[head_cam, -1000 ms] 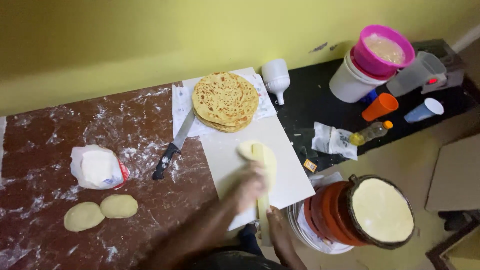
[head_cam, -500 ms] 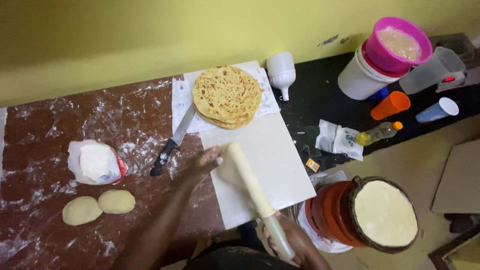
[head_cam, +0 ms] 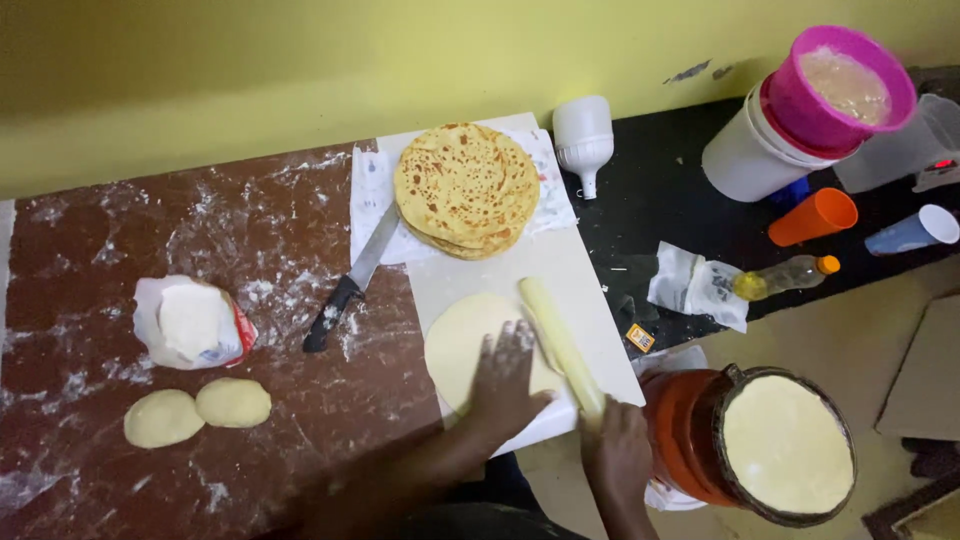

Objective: Rolling out dough and cooking flatbreads on a pan

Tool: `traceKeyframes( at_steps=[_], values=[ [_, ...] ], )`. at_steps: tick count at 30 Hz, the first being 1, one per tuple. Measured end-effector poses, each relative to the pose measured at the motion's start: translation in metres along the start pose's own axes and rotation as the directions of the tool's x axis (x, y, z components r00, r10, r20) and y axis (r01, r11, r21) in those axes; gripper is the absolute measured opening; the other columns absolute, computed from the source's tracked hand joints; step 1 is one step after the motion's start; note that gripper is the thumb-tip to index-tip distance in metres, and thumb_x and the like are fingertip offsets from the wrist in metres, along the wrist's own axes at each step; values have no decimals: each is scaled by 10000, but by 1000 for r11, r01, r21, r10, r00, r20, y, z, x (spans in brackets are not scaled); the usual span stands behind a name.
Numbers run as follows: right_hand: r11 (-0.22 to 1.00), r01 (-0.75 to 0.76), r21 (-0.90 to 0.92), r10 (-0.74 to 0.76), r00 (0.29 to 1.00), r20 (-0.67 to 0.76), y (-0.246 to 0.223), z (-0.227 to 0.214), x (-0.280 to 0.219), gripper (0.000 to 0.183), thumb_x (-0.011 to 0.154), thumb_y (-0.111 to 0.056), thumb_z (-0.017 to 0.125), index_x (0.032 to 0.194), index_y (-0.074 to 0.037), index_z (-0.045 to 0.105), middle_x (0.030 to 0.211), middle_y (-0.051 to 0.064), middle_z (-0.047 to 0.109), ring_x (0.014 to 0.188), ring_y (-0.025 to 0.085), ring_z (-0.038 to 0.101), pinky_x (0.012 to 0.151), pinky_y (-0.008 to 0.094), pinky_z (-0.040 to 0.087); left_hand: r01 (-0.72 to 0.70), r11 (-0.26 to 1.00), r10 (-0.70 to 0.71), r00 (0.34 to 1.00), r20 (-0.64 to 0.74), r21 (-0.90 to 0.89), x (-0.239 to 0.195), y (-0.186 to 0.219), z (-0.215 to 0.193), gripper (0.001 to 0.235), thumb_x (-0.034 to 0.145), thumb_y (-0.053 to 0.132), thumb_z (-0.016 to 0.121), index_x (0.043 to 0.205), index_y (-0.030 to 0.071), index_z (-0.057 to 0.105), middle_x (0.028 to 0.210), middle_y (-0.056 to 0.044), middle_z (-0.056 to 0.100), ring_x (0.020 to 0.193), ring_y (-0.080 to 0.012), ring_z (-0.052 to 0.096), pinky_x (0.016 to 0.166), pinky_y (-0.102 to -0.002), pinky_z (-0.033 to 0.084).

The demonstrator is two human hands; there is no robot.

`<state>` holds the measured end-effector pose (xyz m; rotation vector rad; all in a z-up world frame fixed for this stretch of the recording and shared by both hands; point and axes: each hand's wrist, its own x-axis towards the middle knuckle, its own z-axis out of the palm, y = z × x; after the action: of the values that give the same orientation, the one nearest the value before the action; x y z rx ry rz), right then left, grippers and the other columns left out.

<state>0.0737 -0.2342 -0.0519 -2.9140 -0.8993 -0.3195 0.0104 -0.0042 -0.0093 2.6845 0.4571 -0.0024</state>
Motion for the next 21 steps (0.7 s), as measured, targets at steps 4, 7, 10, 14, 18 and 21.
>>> traceKeyframes(
  at_steps=[4,7,10,14,18,21],
  values=[
    [926,-202,319,191,979,67,5,-15,-4,438,1000,-421,699,1331,-136,670,1090,163,605,1073,415,624,861,564,552,-218,975,215,974,65,38,25,3,20,1024,948,713,651,1688,70,354,1820,-218,222,1690,-405,180,1347,-629,80],
    [907,-95,410,120,992,-33,0,-10,1,466,1032,-363,689,1395,-72,653,1209,203,642,1181,422,620,1038,520,512,-249,968,249,968,2,-17,25,-19,2,945,928,654,666,1690,152,417,1795,-164,339,1679,-376,244,1332,-656,90],
    [939,25,344,-10,999,-43,-10,-10,-4,521,983,-284,705,1435,-33,641,1311,195,698,1201,409,637,1050,504,515,-96,989,84,991,-104,-116,-28,-46,8,960,888,548,799,1648,68,461,1774,-202,378,1662,-407,289,1309,-665,157],
    [950,254,183,-274,958,91,-24,14,-9,628,818,-344,788,1397,-138,656,1276,95,724,1085,368,654,889,524,493,-54,973,168,833,-527,225,-94,-93,33,910,1053,813,309,1491,75,611,1553,-169,661,1465,-362,609,1170,-623,386],
    [903,385,189,-413,899,144,-37,13,10,705,857,-359,682,1544,-226,602,1404,29,697,1126,290,651,927,470,467,53,889,92,953,-290,455,-54,-120,-25,1135,834,786,670,1693,103,380,1758,-180,432,1570,-350,475,1166,-665,456],
    [946,307,106,-318,940,119,-30,43,77,592,895,-520,727,1348,-147,655,1198,81,700,1045,332,644,873,511,483,78,975,-38,982,-186,210,36,-121,-49,879,1013,546,584,1710,71,338,1802,-231,303,1646,-457,296,1299,-704,230]
  ],
)
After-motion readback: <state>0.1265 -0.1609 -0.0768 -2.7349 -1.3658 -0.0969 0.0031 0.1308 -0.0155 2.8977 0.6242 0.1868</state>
